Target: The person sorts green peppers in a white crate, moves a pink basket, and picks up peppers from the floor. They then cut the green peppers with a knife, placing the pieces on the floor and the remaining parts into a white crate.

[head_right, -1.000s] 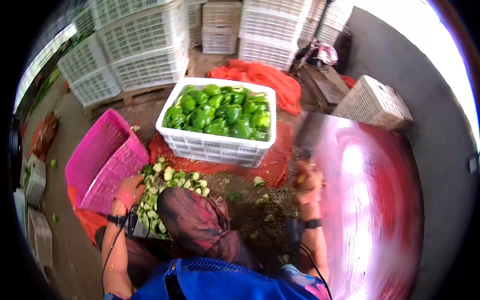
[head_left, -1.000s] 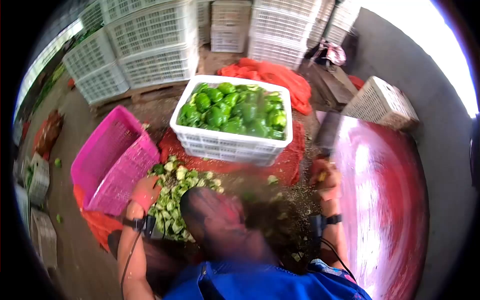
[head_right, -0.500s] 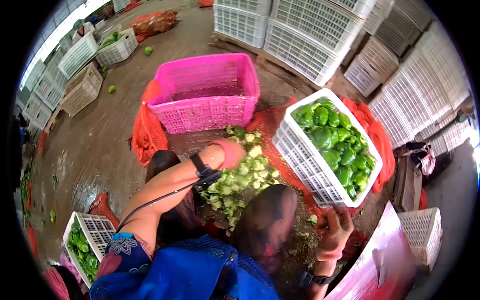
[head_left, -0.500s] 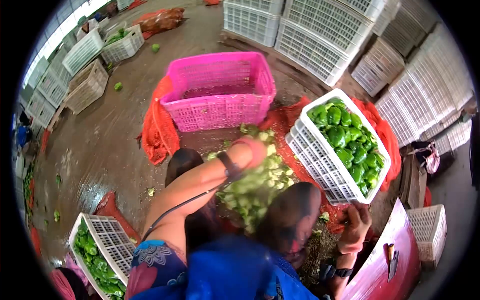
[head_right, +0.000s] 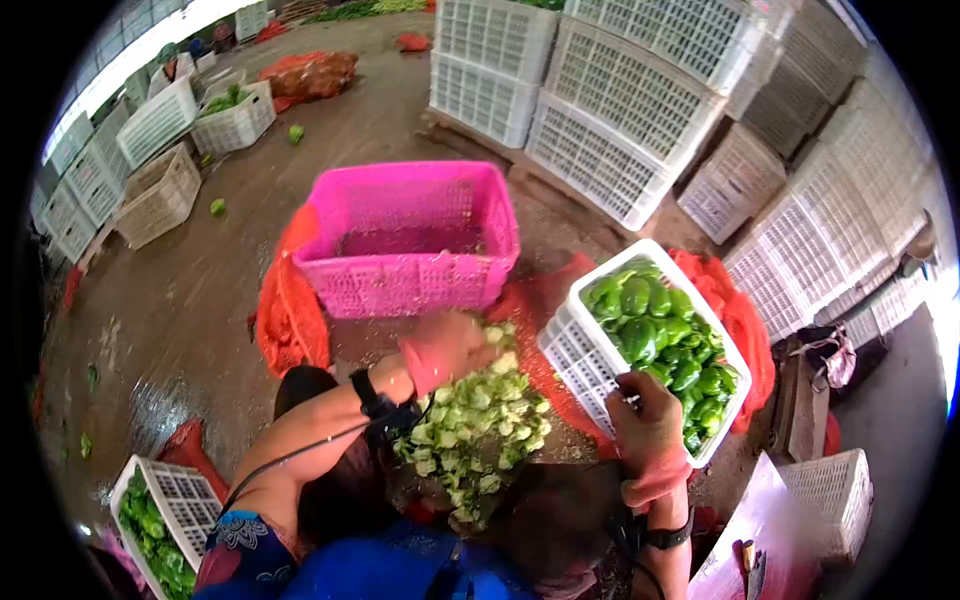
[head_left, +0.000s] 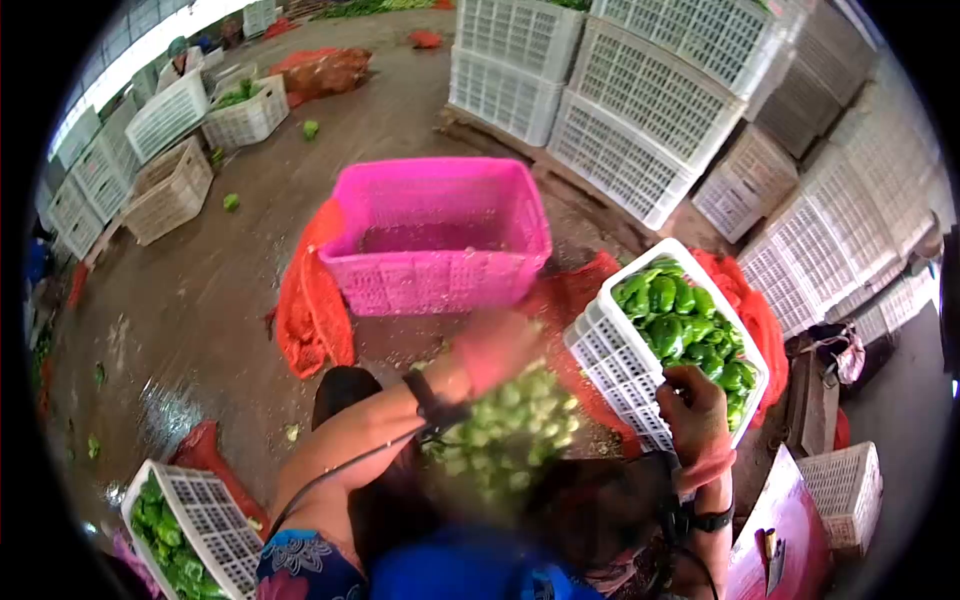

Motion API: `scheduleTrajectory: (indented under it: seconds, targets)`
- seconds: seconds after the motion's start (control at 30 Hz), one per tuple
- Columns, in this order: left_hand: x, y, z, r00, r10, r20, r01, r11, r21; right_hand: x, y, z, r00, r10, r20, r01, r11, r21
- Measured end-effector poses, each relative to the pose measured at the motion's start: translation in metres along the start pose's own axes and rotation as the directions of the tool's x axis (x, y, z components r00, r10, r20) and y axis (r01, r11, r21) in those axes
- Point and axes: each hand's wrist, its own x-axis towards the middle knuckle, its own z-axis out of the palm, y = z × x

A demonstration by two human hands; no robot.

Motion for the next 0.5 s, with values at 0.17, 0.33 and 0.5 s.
scheduleTrajectory:
  seconds: [0.17, 0.33, 0.5]
  targets:
    - [-0.011, -0.091, -0.053, 0.772, -0.025, -0.635, 0.440, 0.741, 0.506, 0.030, -0.057, 0.059, 0.952, -0.306, 0.027, 0.308, 0.946, -0.100]
    - [-0.001, -0.126, -0.056, 0.913, -0.399, 0.089, 0.347, 0.871, 0.349, 0.063, 0.022, 0.081, 0.905, -0.303, 0.300, 0.416, 0.782, -0.464]
    - [0.030, -0.190, -0.033, 0.858, -0.394, 0.329, 0.206, 0.852, 0.482, 0.062, 0.023, 0.084, 0.814, -0.099, 0.572, 0.454, 0.722, -0.522]
